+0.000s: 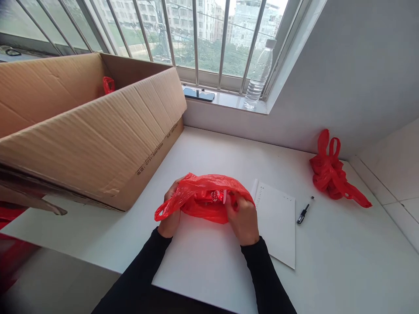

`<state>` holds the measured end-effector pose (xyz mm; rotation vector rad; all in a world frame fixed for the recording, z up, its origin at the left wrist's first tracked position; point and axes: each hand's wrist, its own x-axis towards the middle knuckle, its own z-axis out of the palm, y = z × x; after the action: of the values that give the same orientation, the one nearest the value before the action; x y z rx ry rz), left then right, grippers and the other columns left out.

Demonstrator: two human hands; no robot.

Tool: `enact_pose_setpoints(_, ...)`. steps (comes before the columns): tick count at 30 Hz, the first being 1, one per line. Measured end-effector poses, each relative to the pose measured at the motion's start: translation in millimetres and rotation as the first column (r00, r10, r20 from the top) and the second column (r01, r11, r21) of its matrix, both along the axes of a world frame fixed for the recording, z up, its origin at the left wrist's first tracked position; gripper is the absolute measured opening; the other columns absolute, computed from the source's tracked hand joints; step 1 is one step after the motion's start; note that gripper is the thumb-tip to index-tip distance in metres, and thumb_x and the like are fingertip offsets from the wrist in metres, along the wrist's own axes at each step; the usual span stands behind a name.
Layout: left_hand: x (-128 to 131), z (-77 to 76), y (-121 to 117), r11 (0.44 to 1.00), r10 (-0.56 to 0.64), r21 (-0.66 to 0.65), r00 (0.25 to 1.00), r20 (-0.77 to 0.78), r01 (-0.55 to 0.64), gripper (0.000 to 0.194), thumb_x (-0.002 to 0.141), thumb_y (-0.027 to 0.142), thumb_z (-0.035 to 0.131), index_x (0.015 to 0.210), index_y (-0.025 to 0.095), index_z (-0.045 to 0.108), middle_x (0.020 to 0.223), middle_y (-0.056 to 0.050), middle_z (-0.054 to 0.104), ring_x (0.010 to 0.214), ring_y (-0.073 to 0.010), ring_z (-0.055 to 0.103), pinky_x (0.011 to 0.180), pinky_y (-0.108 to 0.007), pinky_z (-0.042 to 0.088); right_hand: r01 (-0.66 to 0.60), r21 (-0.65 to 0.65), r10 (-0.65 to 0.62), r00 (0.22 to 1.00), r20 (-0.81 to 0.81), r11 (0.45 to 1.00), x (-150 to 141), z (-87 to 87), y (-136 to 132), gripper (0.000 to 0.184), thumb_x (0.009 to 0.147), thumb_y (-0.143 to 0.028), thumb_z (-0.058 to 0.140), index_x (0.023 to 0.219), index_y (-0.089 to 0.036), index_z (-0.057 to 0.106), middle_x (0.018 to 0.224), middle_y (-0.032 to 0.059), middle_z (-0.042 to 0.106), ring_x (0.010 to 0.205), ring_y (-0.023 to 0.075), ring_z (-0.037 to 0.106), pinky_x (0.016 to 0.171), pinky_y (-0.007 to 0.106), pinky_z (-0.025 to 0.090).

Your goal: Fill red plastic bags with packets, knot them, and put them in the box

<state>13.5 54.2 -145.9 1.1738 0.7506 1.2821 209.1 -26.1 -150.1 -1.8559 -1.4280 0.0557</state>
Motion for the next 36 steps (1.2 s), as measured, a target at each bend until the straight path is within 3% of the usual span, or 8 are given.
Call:
enact_pose_setpoints(6, -1.4, -3.4, -2.0, 0.995, 0.083, 0.055, 0.995, -0.053, -0.080, 0.073, 0.088, 0.045, 0.074, 0.153, 0.031, 0.043, 0.115, -0.006, 0.070, 0.089, -0.0224, 0.070, 0.079, -0.035, 0.060, 0.047, 0.450, -0.068, 0.997, 0.030, 0.892, -8.9, 14.4, -3.4, 0.040, 0.099, -0.026, 0.061, 0.139, -0.028, 0.060, 0.126, 0.0085, 0.068, 0.120, 0.0240, 0.066, 0.102, 0.045, 0.057)
enact_pose_setpoints(10, -5.6, 1.6, -10.0, 0.987, 0.068, 0.158, 0.983, -0.170, -0.041, 0.094, 0.089, 0.042, 0.072, 0.164, 0.035, 0.015, 0.093, 0.001, 0.063, 0.076, -0.0165, 0.062, 0.076, -0.034, 0.057, -0.009, 0.267, -0.015, 0.996, 0.088, 0.964, -1.3, 6.3, 3.1, 0.051, 0.097, -0.036, 0.063, 0.146, -0.026, 0.051, 0.141, 0.0111, 0.060, 0.136, 0.0291, 0.052, 0.115, 0.055, 0.044)
enact_pose_setpoints(16, -17.9, 26.4, -21.4, 0.932, 0.194, 0.358, 0.905, -0.380, -0.050, 0.054, 0.088, 0.024, 0.072, 0.139, 0.039, 0.065, 0.116, -0.005, 0.048, 0.111, -0.0242, 0.051, 0.105, -0.048, 0.044, 0.060, 0.012, -0.060, 0.998, 0.020, 0.998, 16.4, -19.3, 14.2, 0.035, 0.095, -0.040, 0.051, 0.117, -0.017, 0.069, 0.106, 0.0124, 0.074, 0.101, 0.0319, 0.063, 0.100, 0.055, 0.046)
enact_pose_setpoints(22, -18.8, 59.2, -32.5, 0.925, 0.021, 0.361, 0.932, -0.363, 0.120, 0.027, 0.103, 0.033, 0.052, 0.106, 0.031, 0.079, 0.134, -0.009, 0.055, 0.130, -0.0288, 0.049, 0.115, -0.049, 0.036, 0.060, -0.044, -0.063, 0.996, -0.059, 0.997, 19.3, -17.0, 14.7, 0.035, 0.092, -0.044, 0.054, 0.107, -0.019, 0.072, 0.089, 0.0099, 0.073, 0.087, 0.0299, 0.063, 0.088, 0.049, 0.046)
enact_pose_setpoints(27, -21.0, 73.3, -39.9, 0.952, -0.093, 0.274, 0.981, -0.169, 0.137, 0.036, 0.102, 0.034, 0.047, 0.071, 0.024, 0.062, 0.102, -0.009, 0.069, 0.113, -0.0298, 0.060, 0.110, -0.049, 0.040, -0.053, 0.048, 0.060, 0.983, -0.175, 0.997, 13.9, 13.0, -2.2, 0.029, 0.093, -0.047, 0.056, 0.088, -0.021, 0.067, 0.087, 0.0059, 0.071, 0.083, 0.0244, 0.061, 0.082, 0.040, 0.048)
enact_pose_setpoints(30, -25.6, 82.9, -40.7, 0.974, -0.102, 0.196, 0.993, -0.064, 0.113, 0.040, 0.101, 0.031, 0.044, 0.062, 0.024, 0.054, 0.065, -0.004, 0.054, 0.084, -0.0263, 0.063, 0.097, -0.046, 0.049, -0.093, 0.127, 0.124, 0.956, -0.264, 0.987, 7.1, 41.0, -26.0, 0.025, 0.098, -0.047, 0.056, 0.098, -0.024, 0.064, 0.090, 0.0019, 0.068, 0.084, 0.0191, 0.062, 0.079, 0.033, 0.050)
enact_pose_setpoints(33, -28.7, 100.4, -40.4, 0.990, -0.110, 0.094, 0.994, 0.003, 0.109, 0.034, 0.099, 0.031, 0.046, 0.065, 0.024, 0.050, 0.056, 0.003, 0.034, 0.059, -0.0189, 0.047, 0.080, -0.039, 0.052, -0.039, 0.269, 0.146, 0.908, -0.393, 0.962, -0.1, 69.2, -48.8, 0.019, 0.101, -0.043, 0.058, 0.094, -0.025, 0.061, 0.082, -0.0020, 0.061, 0.077, 0.0150, 0.057, 0.073, 0.027, 0.048)
enact_pose_setpoints(36, -29.4, 120.6, -41.9, 0.989, -0.147, 0.002, 0.989, 0.031, 0.147, 0.016, 0.094, 0.036, 0.053, 0.083, 0.025, 0.058, 0.063, 0.005, 0.033, 0.057, -0.0153, 0.037, 0.069, -0.033, 0.050, 0.009, 0.407, 0.179, 0.890, -0.419, 0.913, -7.6, 93.6, -63.5, 0.020, 0.101, -0.038, 0.062, 0.085, -0.025, 0.060, 0.085, -0.0018, 0.056, 0.078, 0.0135, 0.054, 0.070, 0.025, 0.047)
